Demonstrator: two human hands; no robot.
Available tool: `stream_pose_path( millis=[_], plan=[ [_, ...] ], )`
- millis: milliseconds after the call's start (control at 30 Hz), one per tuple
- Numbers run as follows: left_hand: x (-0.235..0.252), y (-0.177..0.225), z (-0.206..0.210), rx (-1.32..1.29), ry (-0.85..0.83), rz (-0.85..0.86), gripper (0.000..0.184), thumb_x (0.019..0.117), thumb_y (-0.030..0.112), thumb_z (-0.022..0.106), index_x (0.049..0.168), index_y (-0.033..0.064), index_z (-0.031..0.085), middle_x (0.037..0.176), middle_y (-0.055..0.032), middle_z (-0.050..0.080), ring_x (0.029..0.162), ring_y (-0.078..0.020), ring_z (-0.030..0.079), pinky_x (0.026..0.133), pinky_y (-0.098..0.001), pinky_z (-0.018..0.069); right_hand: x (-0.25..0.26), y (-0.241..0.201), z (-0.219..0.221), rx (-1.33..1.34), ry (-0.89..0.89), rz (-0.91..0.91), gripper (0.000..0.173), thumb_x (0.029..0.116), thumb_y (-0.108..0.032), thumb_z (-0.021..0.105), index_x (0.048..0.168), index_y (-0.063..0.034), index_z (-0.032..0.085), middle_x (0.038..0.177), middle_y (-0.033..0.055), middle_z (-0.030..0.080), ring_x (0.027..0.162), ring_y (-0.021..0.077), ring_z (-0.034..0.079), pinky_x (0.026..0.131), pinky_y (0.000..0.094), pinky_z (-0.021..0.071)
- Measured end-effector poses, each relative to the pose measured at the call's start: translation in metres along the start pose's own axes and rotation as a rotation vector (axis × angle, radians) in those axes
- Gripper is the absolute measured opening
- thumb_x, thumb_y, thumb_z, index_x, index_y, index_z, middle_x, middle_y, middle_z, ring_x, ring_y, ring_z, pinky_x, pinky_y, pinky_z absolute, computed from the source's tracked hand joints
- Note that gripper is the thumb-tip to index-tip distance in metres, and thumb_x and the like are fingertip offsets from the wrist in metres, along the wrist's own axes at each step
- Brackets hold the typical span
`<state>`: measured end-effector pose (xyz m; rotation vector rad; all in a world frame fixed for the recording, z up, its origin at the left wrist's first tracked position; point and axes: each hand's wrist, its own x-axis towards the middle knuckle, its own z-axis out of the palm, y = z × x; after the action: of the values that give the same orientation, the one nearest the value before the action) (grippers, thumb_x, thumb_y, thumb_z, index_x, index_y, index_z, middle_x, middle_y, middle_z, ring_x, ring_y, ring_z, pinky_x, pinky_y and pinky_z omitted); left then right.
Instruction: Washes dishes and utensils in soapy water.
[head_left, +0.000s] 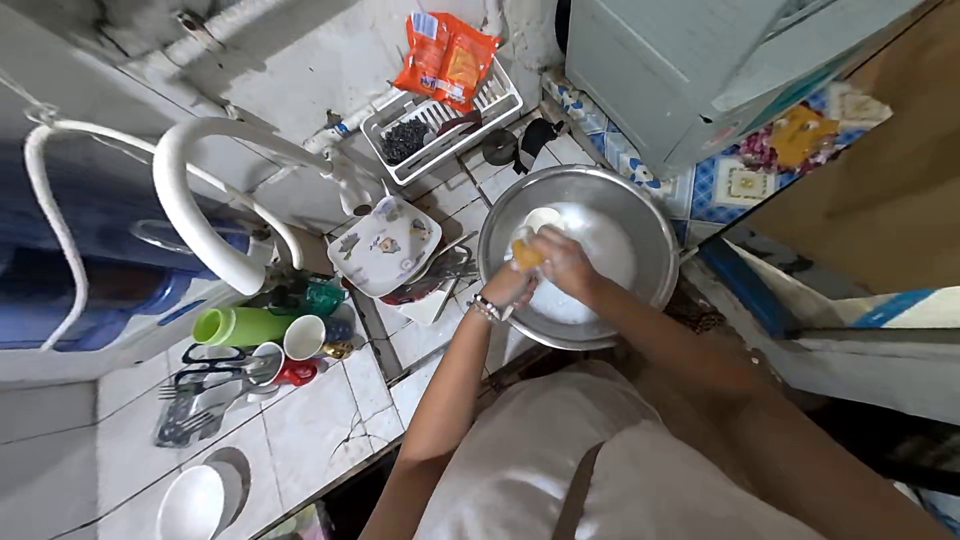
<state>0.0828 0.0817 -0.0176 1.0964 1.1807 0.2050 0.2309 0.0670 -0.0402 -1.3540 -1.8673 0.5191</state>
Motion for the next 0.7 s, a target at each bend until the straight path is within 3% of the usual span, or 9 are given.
stream_pose_path(
  millis=[133, 267, 333, 467, 533, 600, 700],
  plan=[
    [-0.001, -0.007, 0.005, -0.001, -0.008, -0.031, 0.033, 0.1123, 0.020, 0.035, 0.084, 0.0085, 0.046, 0.053, 0.0053, 0.037, 0.037, -0.0022, 0.032, 0.037, -0.0151, 0.0293, 0.009, 0.019, -0.011, -0.116, -0.034, 0.196, 0.030, 0.0906, 0.010, 0.060, 0.120, 0.0070, 0.068, 0.121, 0.0294, 0.064, 0.104, 0.0454, 0.068, 0.087, 0.0593, 0.0562],
    [-0.003, -0.006, 0.002, -0.077, -0.005, -0.017, 0.027, 0.1115, 0.016, 0.036, 0.088, 0.0087, 0.047, 0.053, 0.0069, 0.038, 0.038, -0.0010, 0.032, 0.037, -0.0147, 0.0293, -0.015, 0.001, 0.005, 0.018, -0.067, 0.164, 0.030, 0.0879, 0.012, 0.063, 0.117, 0.0086, 0.069, 0.119, 0.0273, 0.067, 0.107, 0.0415, 0.068, 0.093, 0.0548, 0.0559],
    [-0.004, -0.006, 0.003, -0.108, -0.005, -0.016, 0.031, 0.1123, 0.019, 0.035, 0.086, 0.0096, 0.047, 0.053, 0.0071, 0.037, 0.038, -0.0012, 0.032, 0.037, -0.0148, 0.0289, -0.002, 0.013, -0.007, -0.027, -0.126, 0.243, 0.035, 0.0912, 0.011, 0.060, 0.126, 0.0065, 0.067, 0.125, 0.0281, 0.064, 0.113, 0.0434, 0.066, 0.097, 0.0565, 0.0529],
    [-0.006, -0.001, -0.002, -0.205, 0.002, 0.017, 0.035, 0.1133, 0.024, 0.032, 0.083, 0.0122, 0.045, 0.052, 0.0075, 0.037, 0.037, -0.0009, 0.031, 0.036, -0.0147, 0.0279, 0.029, 0.059, -0.030, -0.096, 0.003, 0.365, 0.033, 0.0958, 0.005, 0.059, 0.128, 0.0085, 0.063, 0.127, 0.0327, 0.062, 0.118, 0.0480, 0.062, 0.103, 0.0593, 0.0488],
    [-0.007, 0.000, -0.004, -0.297, 0.009, 0.042, 0.035, 0.1132, 0.022, 0.030, 0.084, 0.0119, 0.046, 0.052, 0.0074, 0.038, 0.036, -0.0002, 0.031, 0.035, -0.0140, 0.0272, 0.027, 0.073, -0.029, -0.197, -0.171, 0.496, 0.035, 0.1021, -0.003, 0.055, 0.135, 0.0088, 0.058, 0.138, 0.0327, 0.057, 0.131, 0.0478, 0.055, 0.111, 0.0589, 0.0424],
    [-0.005, -0.003, -0.006, -0.398, 0.002, 0.053, 0.039, 0.1137, 0.025, 0.025, 0.084, 0.0117, 0.046, 0.051, 0.0076, 0.038, 0.036, 0.0003, 0.030, 0.034, -0.0137, 0.0260, 0.019, 0.071, -0.018, -0.340, -0.428, 0.640, 0.041, 0.1030, -0.008, 0.054, 0.141, 0.0075, 0.053, 0.145, 0.0338, 0.050, 0.136, 0.0507, 0.047, 0.111, 0.0643, 0.0387],
    [0.001, -0.007, -0.008, -0.437, 0.010, 0.101, 0.059, 0.1112, 0.047, 0.011, 0.082, 0.0120, 0.048, 0.053, 0.0070, 0.041, 0.037, -0.0001, 0.033, 0.035, -0.0138, 0.0279, 0.006, 0.051, 0.001, -0.410, -0.665, 0.706, 0.040, 0.1057, -0.007, 0.049, 0.142, 0.0075, 0.053, 0.150, 0.0346, 0.044, 0.143, 0.0509, 0.038, 0.116, 0.0648, 0.0307]
  ],
)
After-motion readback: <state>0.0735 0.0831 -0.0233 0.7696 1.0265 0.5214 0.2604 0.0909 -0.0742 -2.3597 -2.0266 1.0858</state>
